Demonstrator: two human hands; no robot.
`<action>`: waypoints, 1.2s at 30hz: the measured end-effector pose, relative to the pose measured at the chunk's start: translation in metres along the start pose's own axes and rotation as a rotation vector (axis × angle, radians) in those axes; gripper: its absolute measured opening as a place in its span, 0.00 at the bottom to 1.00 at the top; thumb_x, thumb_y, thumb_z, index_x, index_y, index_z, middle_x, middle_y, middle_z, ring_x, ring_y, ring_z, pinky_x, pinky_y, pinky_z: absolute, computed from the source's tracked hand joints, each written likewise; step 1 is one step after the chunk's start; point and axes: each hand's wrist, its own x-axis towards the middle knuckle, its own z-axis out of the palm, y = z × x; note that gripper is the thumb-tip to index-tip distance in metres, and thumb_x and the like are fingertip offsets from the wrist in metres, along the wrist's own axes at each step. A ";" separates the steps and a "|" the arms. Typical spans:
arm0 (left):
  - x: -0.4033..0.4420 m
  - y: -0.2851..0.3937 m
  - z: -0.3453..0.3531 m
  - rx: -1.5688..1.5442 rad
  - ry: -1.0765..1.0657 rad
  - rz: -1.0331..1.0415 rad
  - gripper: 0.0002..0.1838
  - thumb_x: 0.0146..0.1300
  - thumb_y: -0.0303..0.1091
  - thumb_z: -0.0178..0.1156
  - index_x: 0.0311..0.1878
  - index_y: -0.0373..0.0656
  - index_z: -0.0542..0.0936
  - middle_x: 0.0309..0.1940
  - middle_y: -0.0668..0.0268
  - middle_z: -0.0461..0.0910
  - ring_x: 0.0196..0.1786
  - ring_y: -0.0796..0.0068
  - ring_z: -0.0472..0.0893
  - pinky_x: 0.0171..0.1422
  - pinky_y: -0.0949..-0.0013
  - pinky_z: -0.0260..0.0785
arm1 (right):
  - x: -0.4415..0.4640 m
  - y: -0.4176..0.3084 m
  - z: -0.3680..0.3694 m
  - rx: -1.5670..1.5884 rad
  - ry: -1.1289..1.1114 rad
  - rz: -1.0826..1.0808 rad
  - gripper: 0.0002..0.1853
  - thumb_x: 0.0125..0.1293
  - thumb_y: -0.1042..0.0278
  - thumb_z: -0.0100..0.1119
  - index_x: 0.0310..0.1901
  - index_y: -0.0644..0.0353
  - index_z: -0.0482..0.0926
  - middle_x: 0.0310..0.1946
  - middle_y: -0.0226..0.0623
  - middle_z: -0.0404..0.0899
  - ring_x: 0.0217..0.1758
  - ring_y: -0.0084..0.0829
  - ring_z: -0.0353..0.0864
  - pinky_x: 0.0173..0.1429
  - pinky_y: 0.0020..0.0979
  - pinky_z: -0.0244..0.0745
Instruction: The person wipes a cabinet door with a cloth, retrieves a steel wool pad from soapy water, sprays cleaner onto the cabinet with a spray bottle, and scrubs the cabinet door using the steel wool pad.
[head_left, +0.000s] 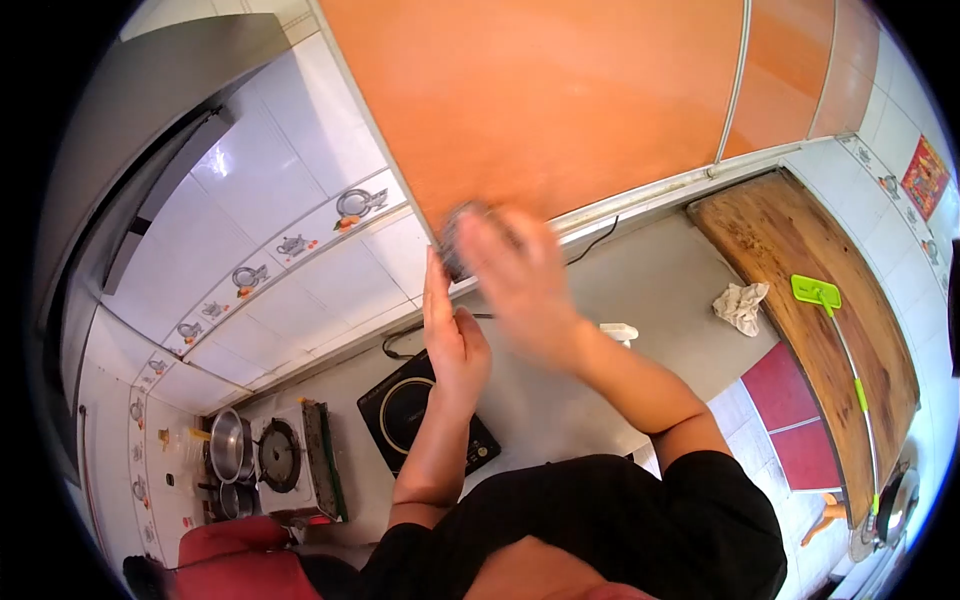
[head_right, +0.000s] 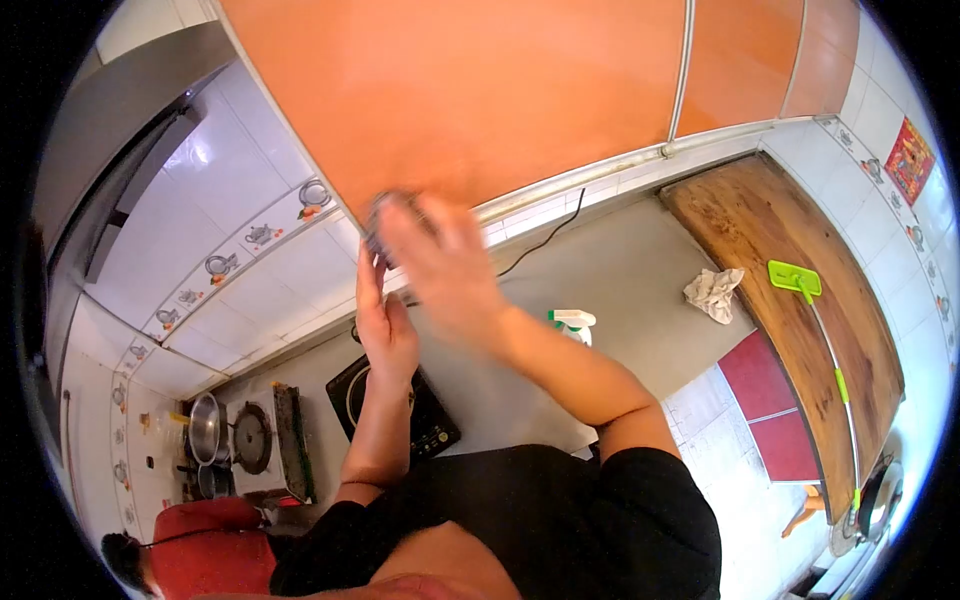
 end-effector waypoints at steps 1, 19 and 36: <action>-0.002 -0.003 -0.002 0.088 0.016 0.061 0.36 0.53 0.09 0.38 0.70 0.25 0.55 0.70 0.40 0.56 0.74 0.47 0.58 0.76 0.56 0.52 | -0.002 0.019 0.017 -0.185 0.157 0.064 0.23 0.61 0.70 0.58 0.60 0.59 0.73 0.61 0.37 0.71 0.59 0.46 0.68 0.58 0.46 0.66; -0.005 -0.002 0.002 0.191 0.011 0.061 0.35 0.54 0.10 0.41 0.70 0.24 0.55 0.70 0.37 0.55 0.74 0.43 0.57 0.77 0.55 0.48 | -0.018 0.001 0.011 -0.125 0.156 0.074 0.23 0.50 0.76 0.62 0.52 0.65 0.78 0.59 0.36 0.74 0.53 0.42 0.69 0.52 0.41 0.66; -0.007 0.004 0.003 0.245 -0.019 0.045 0.34 0.57 0.13 0.41 0.70 0.23 0.53 0.72 0.38 0.52 0.75 0.44 0.54 0.77 0.55 0.47 | -0.037 0.011 0.008 -0.060 0.083 0.095 0.26 0.47 0.80 0.58 0.53 0.65 0.77 0.59 0.37 0.74 0.54 0.44 0.70 0.56 0.42 0.64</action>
